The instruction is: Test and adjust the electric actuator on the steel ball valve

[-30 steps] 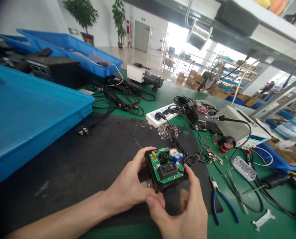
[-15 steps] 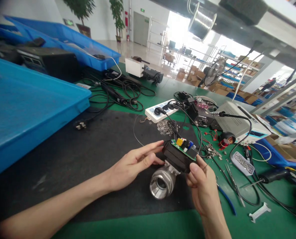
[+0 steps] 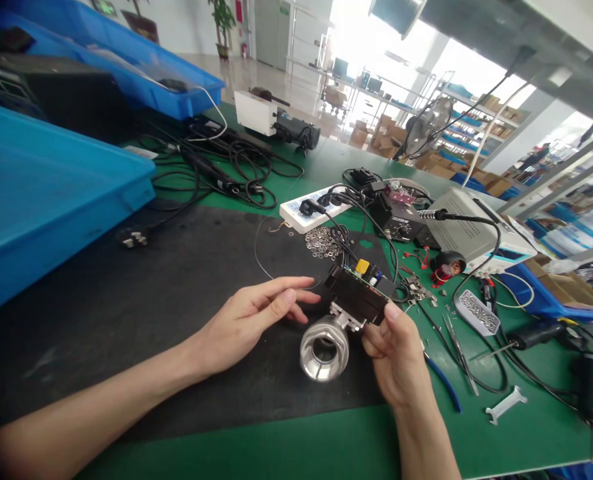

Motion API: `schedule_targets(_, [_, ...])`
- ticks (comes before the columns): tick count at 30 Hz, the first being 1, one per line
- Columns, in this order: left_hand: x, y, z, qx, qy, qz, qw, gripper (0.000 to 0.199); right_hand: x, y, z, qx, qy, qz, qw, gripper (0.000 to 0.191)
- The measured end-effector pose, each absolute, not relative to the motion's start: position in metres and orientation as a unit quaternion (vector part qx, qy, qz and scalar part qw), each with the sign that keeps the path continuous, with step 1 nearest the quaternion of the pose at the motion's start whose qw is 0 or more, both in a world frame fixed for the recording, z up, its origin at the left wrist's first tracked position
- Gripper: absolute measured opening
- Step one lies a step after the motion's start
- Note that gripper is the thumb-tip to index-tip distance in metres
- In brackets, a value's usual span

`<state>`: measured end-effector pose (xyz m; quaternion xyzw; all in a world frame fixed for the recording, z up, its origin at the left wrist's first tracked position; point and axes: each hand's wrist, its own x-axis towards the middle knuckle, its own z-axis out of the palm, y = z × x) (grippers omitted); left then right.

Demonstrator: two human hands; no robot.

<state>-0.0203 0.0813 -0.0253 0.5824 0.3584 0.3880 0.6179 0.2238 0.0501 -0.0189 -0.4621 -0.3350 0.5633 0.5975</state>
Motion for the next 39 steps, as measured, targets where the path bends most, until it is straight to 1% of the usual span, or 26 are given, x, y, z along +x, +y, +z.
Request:
schedule_targets(6, [-0.020,0.080,-0.027,0.584,0.361,0.388,0.614,0.043,0.223,0.050,-0.018,-0.463,-0.336,0.565,0.594,0.029])
schedule_targets(12, [-0.021,0.081,-0.025,0.584,0.368,0.398,0.604,0.040,0.225,0.047,-0.023,-0.463,-0.339,0.561,0.597,0.033])
schedule_targets(14, [-0.022,0.082,-0.025,0.586,0.384,0.406,0.587,0.038,0.225,0.045,-0.026,-0.465,-0.338,0.560,0.597,0.036])
schedule_targets(16, [-0.023,0.082,-0.026,0.586,0.406,0.416,0.564,0.038,0.222,0.043,-0.027,-0.464,-0.346,0.559,0.594,0.043])
schedule_targets(19, [-0.026,0.083,-0.029,0.593,0.445,0.437,0.509,0.037,0.214,0.042,-0.023,-0.464,-0.359,0.544,0.600,0.053])
schedule_targets(22, [-0.030,0.099,-0.028,0.642,0.498,0.459,0.360,0.035,0.207,0.040,-0.016,-0.462,-0.349,0.540,0.610,0.052])
schedule_targets(24, [-0.029,0.124,-0.023,0.679,0.517,0.459,0.247,0.033,0.205,0.039,-0.012,-0.457,-0.346,0.547,0.610,0.052])
schedule_targets(26, [-0.023,0.162,-0.015,0.711,0.500,0.451,0.204,0.033,0.204,0.039,-0.011,-0.456,-0.350,0.549,0.607,0.054])
schedule_targets(30, [-0.006,0.244,-0.004,0.789,0.447,0.394,0.148,0.044,0.205,0.040,-0.013,-0.464,-0.363,0.543,0.599,0.057])
schedule_targets(32, [-0.001,0.272,-0.006,0.811,0.440,0.359,0.139,0.038,0.206,0.040,-0.015,-0.465,-0.360,0.544,0.598,0.056])
schedule_targets(35, [-0.003,0.288,-0.016,0.828,0.436,0.327,0.130,0.032,0.208,0.042,-0.017,-0.470,-0.341,0.543,0.606,0.055])
schedule_targets(39, [-0.014,0.287,-0.032,0.833,0.429,0.329,0.115,0.035,0.207,0.046,-0.017,-0.481,-0.317,0.545,0.609,0.056])
